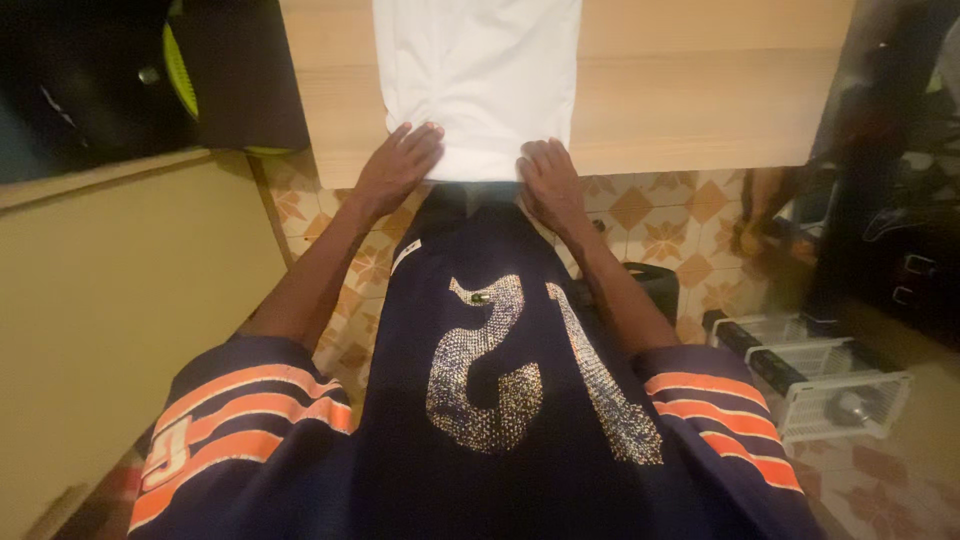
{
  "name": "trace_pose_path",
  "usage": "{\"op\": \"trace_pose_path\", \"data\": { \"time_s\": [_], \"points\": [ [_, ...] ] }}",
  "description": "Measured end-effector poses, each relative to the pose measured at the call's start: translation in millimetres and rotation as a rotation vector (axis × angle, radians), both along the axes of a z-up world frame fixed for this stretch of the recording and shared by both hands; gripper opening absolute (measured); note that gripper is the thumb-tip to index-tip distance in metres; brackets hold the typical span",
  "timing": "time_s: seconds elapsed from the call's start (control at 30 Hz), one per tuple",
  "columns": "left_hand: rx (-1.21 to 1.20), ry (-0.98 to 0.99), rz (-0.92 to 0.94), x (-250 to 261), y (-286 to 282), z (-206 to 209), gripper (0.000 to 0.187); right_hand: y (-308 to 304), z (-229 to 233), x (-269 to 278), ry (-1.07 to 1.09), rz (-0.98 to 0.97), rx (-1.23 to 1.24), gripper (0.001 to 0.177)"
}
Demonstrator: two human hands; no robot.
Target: The person folds a white short-sleeved shirt on a wooden table, buttoning it, smoothing the fabric, and folding it into a compact rectangle. They then place the folded shirt on a nearby surface and begin folding a second white shirt with blue stripes using the same method.
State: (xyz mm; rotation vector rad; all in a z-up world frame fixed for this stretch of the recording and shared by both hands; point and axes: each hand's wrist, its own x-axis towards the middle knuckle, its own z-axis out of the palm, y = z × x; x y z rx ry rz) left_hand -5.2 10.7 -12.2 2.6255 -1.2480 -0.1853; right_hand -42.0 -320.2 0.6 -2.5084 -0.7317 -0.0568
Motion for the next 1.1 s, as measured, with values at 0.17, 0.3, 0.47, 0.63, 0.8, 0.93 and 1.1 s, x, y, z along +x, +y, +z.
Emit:
{"op": "trace_pose_path", "data": {
  "time_s": [0.17, 0.3, 0.47, 0.63, 0.8, 0.93, 1.1],
  "points": [
    [-0.073, -0.010, 0.077, -1, -8, 11, 0.024, -23, 2, -5, -0.018, 0.034, 0.030, 0.028],
    [-0.249, 0.185, 0.326, 0, -20, 33, 0.024, -33, 2, -5, 0.088, -0.041, 0.082, 0.023],
    [-0.330, 0.521, 0.657, 7, -19, 61, 0.021, -44, 20, 2, 0.474, -0.182, 0.176, 0.019],
    [-0.701, 0.525, 0.799, 14, -14, 63, 0.020, -56, 50, 22, 0.657, -0.054, 0.502, 0.055],
    [-0.842, 0.612, 0.909, 39, -15, 56, 0.019, -49, 58, 36, 0.396, 0.221, 0.015, 0.100],
    [-0.806, 0.601, 0.808, 55, -5, 55, 0.018, -23, 30, 32, 0.271, 0.320, -0.297, 0.104],
    [-0.691, 0.669, 0.798, 84, -4, 60, 0.023, -8, -13, 26, 0.025, 0.201, -0.261, 0.076]
  ]
}}
